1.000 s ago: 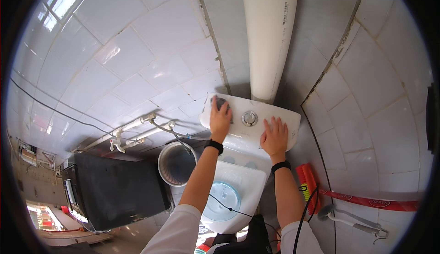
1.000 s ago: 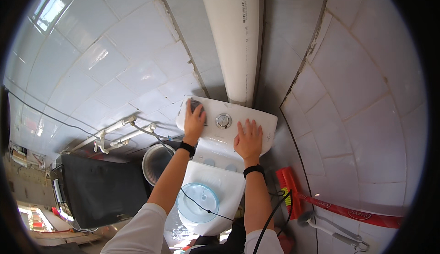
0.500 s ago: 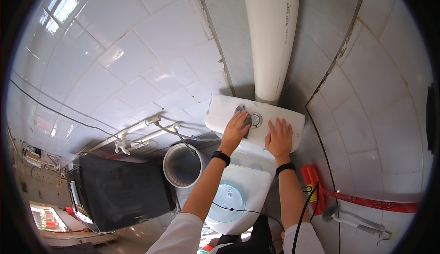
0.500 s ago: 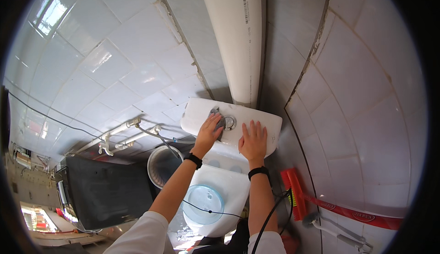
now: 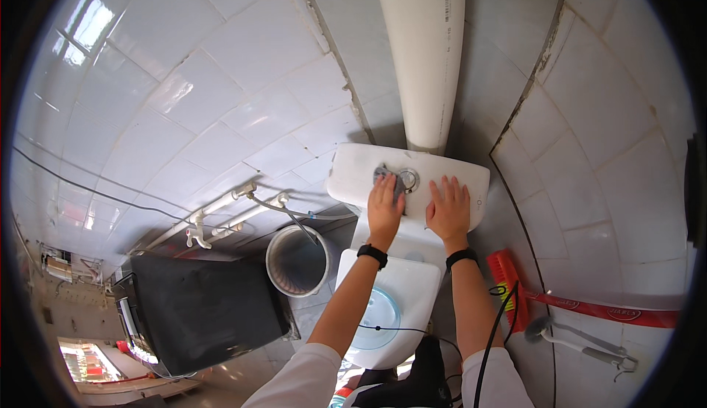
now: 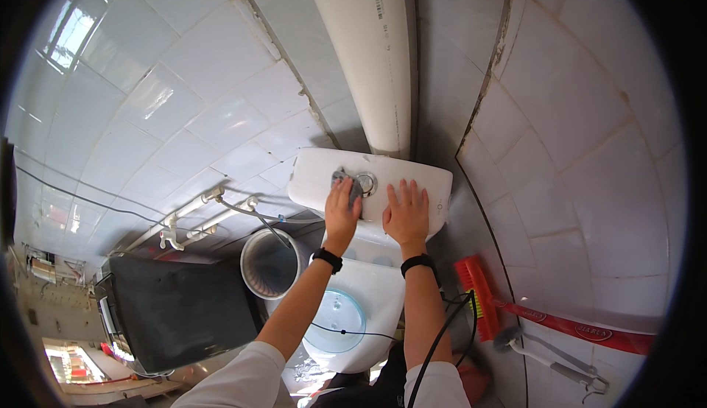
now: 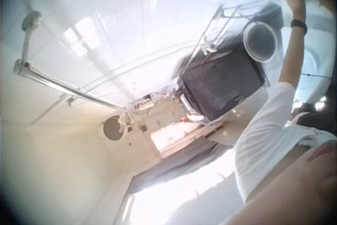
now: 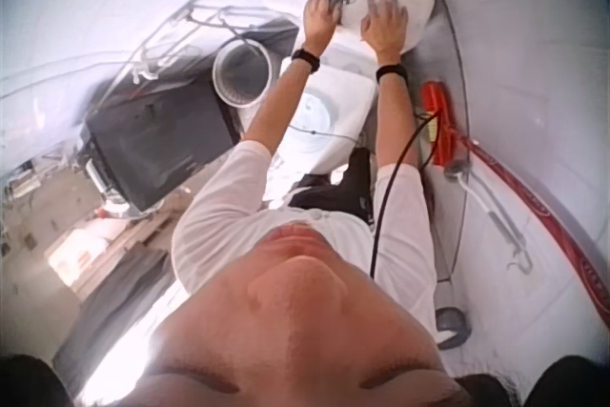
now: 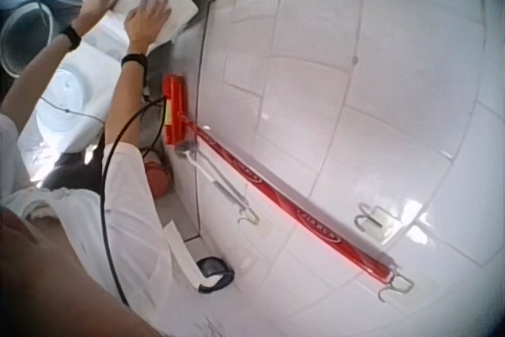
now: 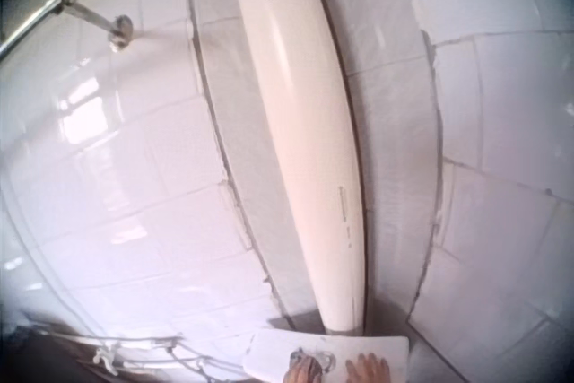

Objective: The person wipes the toilet tank and lid with a cloth after applying soapy water from a bowl.

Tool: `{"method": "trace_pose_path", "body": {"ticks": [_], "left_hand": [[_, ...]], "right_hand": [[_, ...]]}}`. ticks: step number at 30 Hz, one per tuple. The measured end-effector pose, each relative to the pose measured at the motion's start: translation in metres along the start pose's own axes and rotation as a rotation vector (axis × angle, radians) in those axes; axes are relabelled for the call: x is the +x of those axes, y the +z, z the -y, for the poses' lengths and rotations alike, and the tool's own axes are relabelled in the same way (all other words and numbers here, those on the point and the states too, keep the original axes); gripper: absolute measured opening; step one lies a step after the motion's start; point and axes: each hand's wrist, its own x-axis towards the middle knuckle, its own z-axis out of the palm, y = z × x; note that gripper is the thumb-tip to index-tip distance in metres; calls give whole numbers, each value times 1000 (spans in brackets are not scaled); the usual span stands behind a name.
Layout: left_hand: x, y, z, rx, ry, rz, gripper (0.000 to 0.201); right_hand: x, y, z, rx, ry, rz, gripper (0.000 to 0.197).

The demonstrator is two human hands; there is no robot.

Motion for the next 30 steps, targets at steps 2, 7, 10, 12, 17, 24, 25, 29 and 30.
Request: {"method": "trace_pose_path", "body": {"ticks": [2, 7, 10, 12, 17, 24, 25, 29, 30], "left_hand": [[-8, -6, 1, -38, 35, 41, 47], [5, -23, 53, -48, -28, -20, 40], [28, -37, 73, 23, -137, 3, 35], [32, -40, 78, 70, -131, -26, 34], [2, -8, 31, 112, -135, -177, 42], [-28, 9, -22, -102, 50, -17, 49], [-28, 7, -15, -132, 98, 24, 49], [-16, -12, 27, -64, 68, -35, 45], [-12, -18, 42, -27, 12, -83, 43]], "right_hand": [[0, -2, 0, -9, -13, -19, 38], [1, -2, 6, 41, -4, -19, 38], [2, -2, 4, 19, -8, -29, 38], [2, -3, 4, 14, -8, -32, 38], [0, 0, 0, -3, -21, -25, 39], [0, 1, 1, 10, -13, -11, 40], [0, 1, 2, 18, -11, -11, 40], [0, -2, 1, 14, -13, -23, 40], [0, -2, 2, 15, -13, -22, 40]]}}
